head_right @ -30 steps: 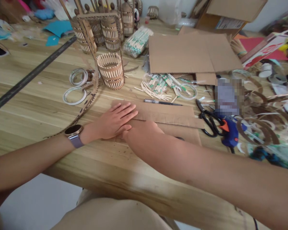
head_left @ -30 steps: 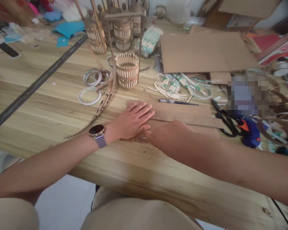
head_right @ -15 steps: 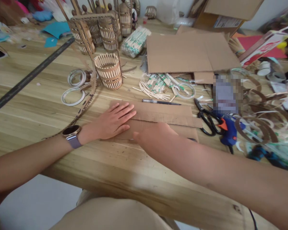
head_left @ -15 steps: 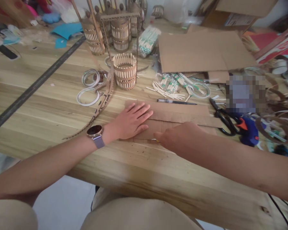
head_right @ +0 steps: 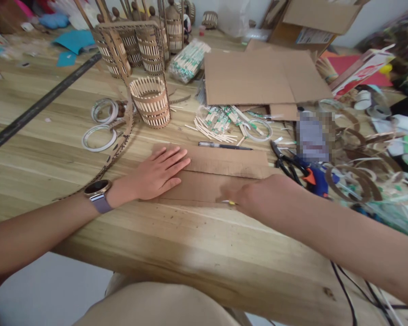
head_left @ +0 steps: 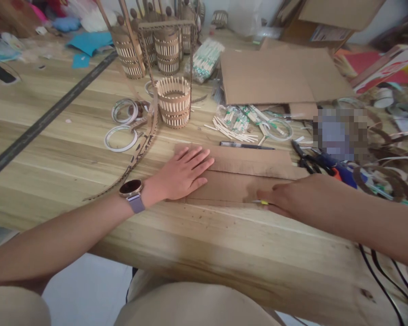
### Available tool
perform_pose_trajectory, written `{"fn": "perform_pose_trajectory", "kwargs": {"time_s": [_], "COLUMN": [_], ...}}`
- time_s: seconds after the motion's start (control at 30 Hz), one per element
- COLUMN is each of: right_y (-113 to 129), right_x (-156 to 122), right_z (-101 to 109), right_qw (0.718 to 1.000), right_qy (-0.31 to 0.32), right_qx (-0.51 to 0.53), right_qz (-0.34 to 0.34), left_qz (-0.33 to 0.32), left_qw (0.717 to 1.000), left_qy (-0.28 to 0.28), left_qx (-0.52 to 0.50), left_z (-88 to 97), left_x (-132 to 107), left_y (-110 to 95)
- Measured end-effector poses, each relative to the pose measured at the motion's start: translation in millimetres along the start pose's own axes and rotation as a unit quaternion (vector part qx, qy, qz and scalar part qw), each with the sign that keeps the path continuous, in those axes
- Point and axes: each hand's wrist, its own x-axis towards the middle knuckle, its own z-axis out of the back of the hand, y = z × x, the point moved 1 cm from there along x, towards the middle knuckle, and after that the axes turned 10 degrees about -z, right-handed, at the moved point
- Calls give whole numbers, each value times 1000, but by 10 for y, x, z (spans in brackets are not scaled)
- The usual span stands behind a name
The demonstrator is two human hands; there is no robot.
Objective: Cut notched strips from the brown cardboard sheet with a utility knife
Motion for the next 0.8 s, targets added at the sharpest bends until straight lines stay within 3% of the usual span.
{"fn": "perform_pose_trajectory", "kwargs": {"time_s": [0.1, 0.3, 0.4, 0.8], "right_y": [-3, 571, 744, 810], "right_x": [-7, 300, 452, 491], "right_z": [50, 210, 209, 146], "right_qw": [997, 998, 997, 994], "right_qy": [-22, -12, -18, -65], "right_qx": [60, 36, 34, 2], "right_qz": [31, 46, 71, 89], "left_qz": [0, -1, -2, -1], "left_qw": [1000, 1000, 1000, 1000], "left_qy": [-9, -11, -9, -17], "left_qx": [-2, 12, 14, 14], "left_z": [-11, 11, 32, 11], "left_x": [-3, -1, 4, 9], "left_y": [0, -12, -24, -24]}}
